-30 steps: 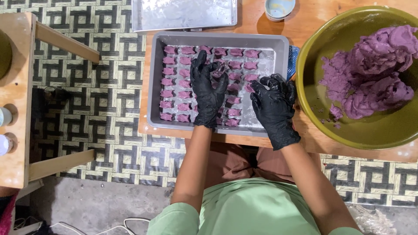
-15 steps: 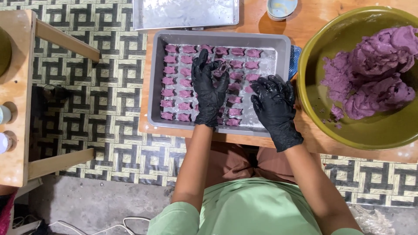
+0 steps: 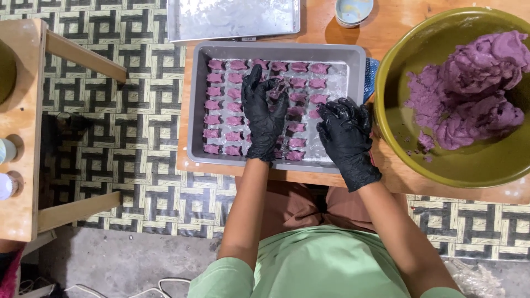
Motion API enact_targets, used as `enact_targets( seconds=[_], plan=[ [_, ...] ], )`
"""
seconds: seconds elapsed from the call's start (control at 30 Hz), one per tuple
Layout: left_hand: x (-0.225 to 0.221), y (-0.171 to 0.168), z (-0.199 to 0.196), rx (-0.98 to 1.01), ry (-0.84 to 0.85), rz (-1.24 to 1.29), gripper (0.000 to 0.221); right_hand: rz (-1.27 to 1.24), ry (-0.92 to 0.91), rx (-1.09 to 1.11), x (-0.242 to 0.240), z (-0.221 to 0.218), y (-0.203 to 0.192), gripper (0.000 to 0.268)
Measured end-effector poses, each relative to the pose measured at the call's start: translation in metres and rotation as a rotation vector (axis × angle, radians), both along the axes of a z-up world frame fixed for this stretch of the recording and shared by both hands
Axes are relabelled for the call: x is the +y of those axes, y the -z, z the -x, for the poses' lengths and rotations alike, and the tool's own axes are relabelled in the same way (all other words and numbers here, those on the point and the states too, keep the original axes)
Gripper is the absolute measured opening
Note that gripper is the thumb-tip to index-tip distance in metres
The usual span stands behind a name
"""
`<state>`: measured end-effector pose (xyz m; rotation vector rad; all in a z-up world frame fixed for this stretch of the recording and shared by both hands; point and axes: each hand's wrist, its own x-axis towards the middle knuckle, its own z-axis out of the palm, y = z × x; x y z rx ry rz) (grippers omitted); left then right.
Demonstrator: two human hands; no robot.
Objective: Portioning small pieces of purple dough from a bowl into a mold tray with individual compartments.
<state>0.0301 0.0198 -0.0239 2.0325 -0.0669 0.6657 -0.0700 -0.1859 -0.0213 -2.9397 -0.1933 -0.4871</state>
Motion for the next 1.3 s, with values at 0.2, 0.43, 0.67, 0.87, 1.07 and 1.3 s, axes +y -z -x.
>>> enact_targets(
  seconds=[0.2, 0.43, 0.67, 0.87, 1.07, 1.3],
  plan=[
    [0.007, 0.001, -0.002, -0.042, 0.07, 0.005, 0.035, -0.249, -0.134, 0.011, 0.012, 0.015, -0.082, 0.05],
    [0.004, -0.019, 0.005, -0.074, 0.161, 0.021, 0.037, -0.757, -0.151, 0.228, -0.07, 0.025, -0.192, 0.051],
    [0.0, -0.041, 0.017, -0.109, 0.159, -0.052, 0.036, -0.81, -0.257, 0.331, -0.198, 0.042, -0.179, 0.036],
    [0.002, -0.036, 0.019, -0.115, 0.203, -0.063, 0.036, -0.295, 0.305, 0.792, -0.205, -0.022, -0.11, 0.043],
    [-0.003, -0.04, 0.019, -0.047, 0.195, -0.044, 0.03, -0.167, 0.367, 0.814, -0.18, -0.019, -0.115, 0.042],
    [0.001, -0.013, 0.006, -0.067, 0.151, -0.049, 0.041, -0.245, 0.411, 0.937, -0.177, -0.018, -0.095, 0.088]
  ],
)
